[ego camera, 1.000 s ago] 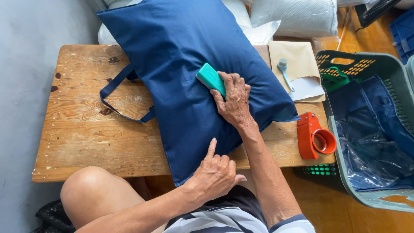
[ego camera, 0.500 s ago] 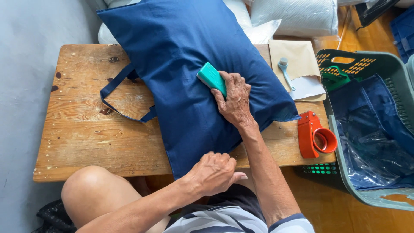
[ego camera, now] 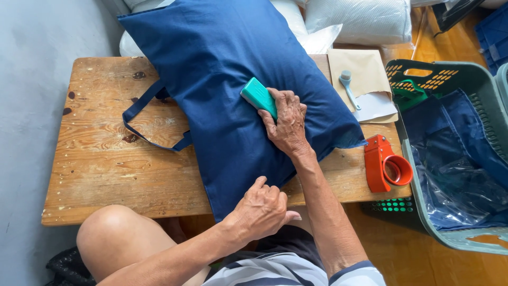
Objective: The person scrubs the surface of a blue tote bag with a green sponge, then uses a small brush to clean the bottom edge. The bag is placed on a wooden table.
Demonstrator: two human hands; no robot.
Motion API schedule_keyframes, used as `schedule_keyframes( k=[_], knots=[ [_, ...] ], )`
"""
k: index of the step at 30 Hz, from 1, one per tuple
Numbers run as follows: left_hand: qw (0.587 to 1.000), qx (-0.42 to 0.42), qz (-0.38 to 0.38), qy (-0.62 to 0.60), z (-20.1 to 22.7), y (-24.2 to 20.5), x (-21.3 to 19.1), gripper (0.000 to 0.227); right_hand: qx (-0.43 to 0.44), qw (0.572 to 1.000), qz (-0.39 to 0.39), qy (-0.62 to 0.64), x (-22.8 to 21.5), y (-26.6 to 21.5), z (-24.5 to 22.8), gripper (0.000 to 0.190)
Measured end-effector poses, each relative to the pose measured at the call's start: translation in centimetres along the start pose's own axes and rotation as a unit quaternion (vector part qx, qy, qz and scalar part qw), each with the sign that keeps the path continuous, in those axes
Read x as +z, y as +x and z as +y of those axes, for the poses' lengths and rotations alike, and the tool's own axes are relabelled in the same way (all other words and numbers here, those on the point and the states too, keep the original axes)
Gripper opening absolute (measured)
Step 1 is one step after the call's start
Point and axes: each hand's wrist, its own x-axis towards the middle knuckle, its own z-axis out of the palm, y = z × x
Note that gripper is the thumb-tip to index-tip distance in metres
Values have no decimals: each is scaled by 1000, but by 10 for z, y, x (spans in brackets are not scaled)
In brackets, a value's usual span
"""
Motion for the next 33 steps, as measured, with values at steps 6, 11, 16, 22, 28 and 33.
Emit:
schedule_keyframes(
  k=[6,11,16,22,28,33],
  knots=[
    [999,-16,-31,-34,0,1,-1,64,2,1000,1,-1,0,1,0,47],
    [998,-26,-41,-30,2,0,-1,67,2,1000,5,2,0,1,0,47],
    [998,-33,-40,-35,0,0,2,65,3,1000,4,5,1,1,0,47],
    [998,-32,-36,-30,-1,1,-1,69,5,1000,5,9,1,0,0,47],
    [999,-29,-33,-25,0,2,-12,70,3,1000,7,10,0,0,-2,47],
    [959,30,-90,-268,-1,5,-29,60,-2,1000,10,5,-1,0,0,48]
  ],
)
